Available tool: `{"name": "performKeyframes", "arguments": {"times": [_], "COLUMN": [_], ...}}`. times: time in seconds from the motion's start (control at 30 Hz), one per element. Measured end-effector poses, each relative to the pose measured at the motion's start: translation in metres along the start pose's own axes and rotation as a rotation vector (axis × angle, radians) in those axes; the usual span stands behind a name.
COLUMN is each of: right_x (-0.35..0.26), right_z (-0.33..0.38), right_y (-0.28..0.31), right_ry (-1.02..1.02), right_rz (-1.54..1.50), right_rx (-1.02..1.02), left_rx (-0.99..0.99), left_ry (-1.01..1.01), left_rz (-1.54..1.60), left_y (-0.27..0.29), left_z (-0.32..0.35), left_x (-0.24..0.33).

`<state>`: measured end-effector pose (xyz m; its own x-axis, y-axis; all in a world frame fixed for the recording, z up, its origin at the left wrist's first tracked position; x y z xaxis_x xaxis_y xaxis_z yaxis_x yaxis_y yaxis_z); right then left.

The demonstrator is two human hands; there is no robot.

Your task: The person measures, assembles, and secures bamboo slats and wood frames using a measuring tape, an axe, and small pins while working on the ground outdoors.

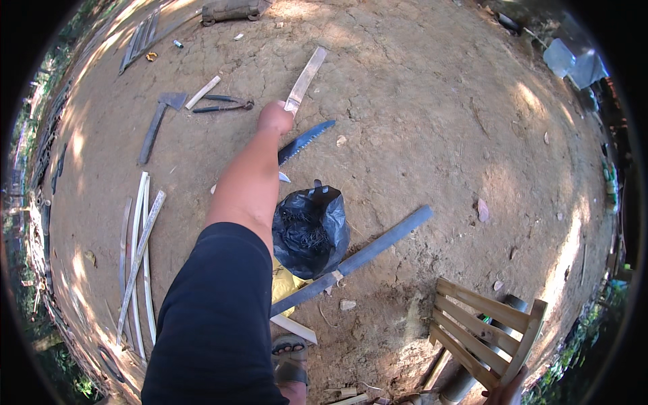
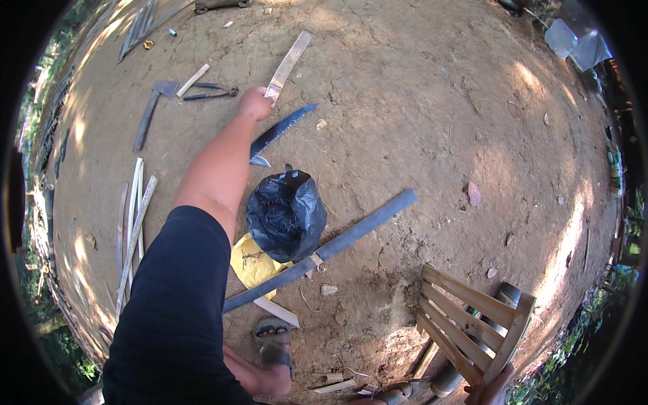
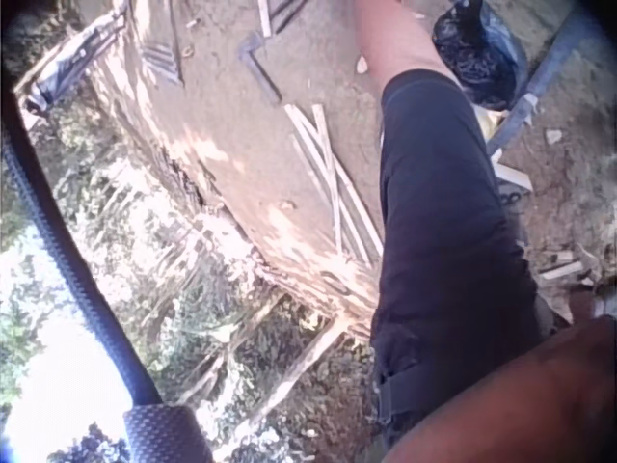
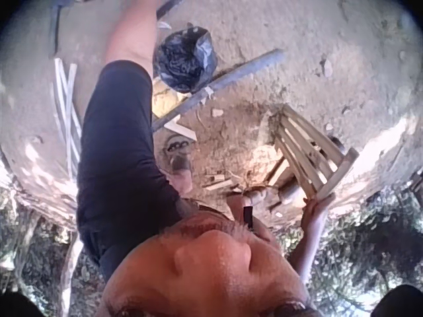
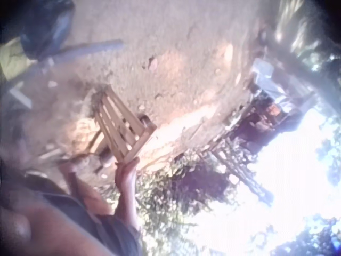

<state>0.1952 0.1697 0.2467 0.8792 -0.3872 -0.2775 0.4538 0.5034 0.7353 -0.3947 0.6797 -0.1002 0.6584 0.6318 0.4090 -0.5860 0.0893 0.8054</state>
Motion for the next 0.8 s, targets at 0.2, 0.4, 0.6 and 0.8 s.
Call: {"name": "performKeyframes", "arguments": {"times": [0.2,0.4,0.6,0.8], "right_x": [0.008,-0.023,0.017,0.099], "right_z": [-0.001,-0.018,-0.023,-0.005], "right_y": [-0.001,0.010,0.027,-0.003], "right_ry": [0.093,0.143,0.183,0.215], "right_rz": [-0.031,-0.187,-0.419,-0.972], "right_rx": [0.083,0.205,0.217,0.214], "left_rx": [-0.568,-0.730,-0.806,-0.810], "left_ry": [0.004,-0.105,-0.066,-0.049], "left_rz": [0.647,0.483,0.501,0.556], "left_y": [0.017,0.068,0.066,0.073], "left_z": [0.103,0.275,0.408,0.485], "left_x": [0.002,-0.061,-0.121,-0.134]}}
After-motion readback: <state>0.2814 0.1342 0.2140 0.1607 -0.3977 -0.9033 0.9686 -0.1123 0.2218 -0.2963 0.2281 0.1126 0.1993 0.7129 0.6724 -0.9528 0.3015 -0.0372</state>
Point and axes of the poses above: each hand's wrist, its own z-axis away from the middle knuckle, its own y-axis out of the back of the hand, x = y × z, the point moved 5 cm from there along -z, towards the middle knuckle, and after that the axes turned 14 degrees about y, right-handed, at the moved point
